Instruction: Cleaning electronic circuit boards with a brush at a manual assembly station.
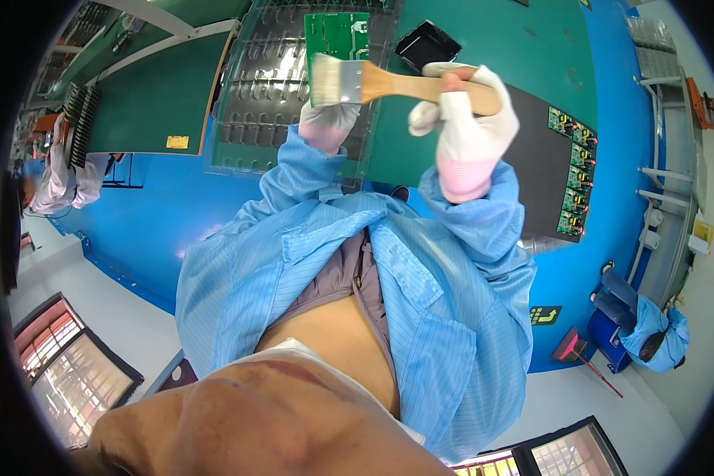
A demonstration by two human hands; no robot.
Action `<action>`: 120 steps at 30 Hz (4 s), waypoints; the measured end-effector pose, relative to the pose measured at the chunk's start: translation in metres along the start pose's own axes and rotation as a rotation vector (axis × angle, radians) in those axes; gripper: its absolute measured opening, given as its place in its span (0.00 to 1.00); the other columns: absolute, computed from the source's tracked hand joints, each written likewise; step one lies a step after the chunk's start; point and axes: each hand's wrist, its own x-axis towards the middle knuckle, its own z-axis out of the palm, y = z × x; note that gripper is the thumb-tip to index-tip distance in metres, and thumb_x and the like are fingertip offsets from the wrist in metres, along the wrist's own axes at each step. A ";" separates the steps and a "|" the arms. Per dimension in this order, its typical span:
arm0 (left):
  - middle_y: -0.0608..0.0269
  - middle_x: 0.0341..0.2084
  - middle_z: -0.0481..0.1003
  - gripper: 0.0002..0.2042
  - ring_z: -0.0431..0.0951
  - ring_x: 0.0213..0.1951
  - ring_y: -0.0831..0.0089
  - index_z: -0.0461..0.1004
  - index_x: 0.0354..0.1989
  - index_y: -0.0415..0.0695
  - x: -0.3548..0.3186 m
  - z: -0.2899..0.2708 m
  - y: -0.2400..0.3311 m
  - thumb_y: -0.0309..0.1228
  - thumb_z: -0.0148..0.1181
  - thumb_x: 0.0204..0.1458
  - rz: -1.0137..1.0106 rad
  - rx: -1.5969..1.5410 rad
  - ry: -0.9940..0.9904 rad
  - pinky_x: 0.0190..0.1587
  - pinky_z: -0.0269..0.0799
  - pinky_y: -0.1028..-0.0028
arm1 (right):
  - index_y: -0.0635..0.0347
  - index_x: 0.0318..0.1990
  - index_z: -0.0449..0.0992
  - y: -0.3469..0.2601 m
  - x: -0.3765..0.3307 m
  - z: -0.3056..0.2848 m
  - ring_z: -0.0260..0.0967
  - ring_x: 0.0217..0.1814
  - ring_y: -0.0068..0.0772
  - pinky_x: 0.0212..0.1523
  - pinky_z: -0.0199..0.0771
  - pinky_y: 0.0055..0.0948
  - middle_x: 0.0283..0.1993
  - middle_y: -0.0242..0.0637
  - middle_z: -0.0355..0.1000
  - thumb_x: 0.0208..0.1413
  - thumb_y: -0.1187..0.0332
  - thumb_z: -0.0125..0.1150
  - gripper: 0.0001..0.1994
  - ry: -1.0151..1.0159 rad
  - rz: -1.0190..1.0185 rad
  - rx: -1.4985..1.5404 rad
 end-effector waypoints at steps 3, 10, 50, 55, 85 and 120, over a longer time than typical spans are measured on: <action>0.53 0.49 0.67 0.17 0.71 0.48 0.63 0.63 0.51 0.38 -0.002 0.013 -0.001 0.23 0.48 0.51 0.041 0.055 0.073 0.52 0.67 0.65 | 0.71 0.42 0.66 -0.010 0.009 -0.017 0.62 0.13 0.27 0.11 0.61 0.19 0.39 0.56 0.70 0.53 0.78 0.47 0.09 0.030 -0.066 -0.113; 0.52 0.44 0.70 0.14 0.73 0.44 0.64 0.64 0.48 0.36 -0.004 0.018 -0.005 0.23 0.49 0.53 0.002 0.036 0.067 0.47 0.72 0.68 | 0.71 0.43 0.65 -0.011 0.022 0.017 0.62 0.12 0.28 0.11 0.62 0.20 0.38 0.57 0.70 0.51 0.80 0.47 0.10 -0.010 -0.117 0.059; 0.52 0.42 0.71 0.15 0.75 0.40 0.68 0.64 0.46 0.35 -0.007 0.011 0.008 0.19 0.53 0.48 0.156 0.170 0.334 0.40 0.75 0.76 | 0.70 0.40 0.66 0.028 0.000 0.006 0.61 0.13 0.27 0.12 0.62 0.20 0.40 0.56 0.70 0.54 0.76 0.47 0.08 -0.004 0.094 0.029; 0.52 0.40 0.72 0.14 0.76 0.37 0.68 0.65 0.46 0.35 -0.012 0.011 0.017 0.19 0.53 0.48 0.118 0.167 0.302 0.37 0.76 0.77 | 0.69 0.41 0.67 0.019 0.015 -0.028 0.62 0.15 0.29 0.15 0.64 0.21 0.40 0.53 0.70 0.54 0.76 0.47 0.08 0.034 -0.043 -0.152; 0.57 0.35 0.73 0.12 0.72 0.26 0.77 0.66 0.44 0.37 -0.024 0.018 0.020 0.20 0.52 0.50 -0.033 0.112 0.240 0.24 0.69 0.84 | 0.64 0.26 0.67 0.026 0.030 0.000 0.59 0.26 0.31 0.22 0.64 0.24 0.32 0.45 0.67 0.52 0.74 0.46 0.06 -0.230 -0.162 0.204; 0.54 0.40 0.72 0.16 0.75 0.36 0.71 0.64 0.47 0.34 -0.023 0.009 0.054 0.22 0.56 0.48 0.076 0.157 0.250 0.38 0.75 0.78 | 0.68 0.29 0.68 0.053 -0.006 0.011 0.63 0.23 0.30 0.21 0.68 0.24 0.31 0.46 0.68 0.45 0.77 0.44 0.06 -0.183 0.027 -0.006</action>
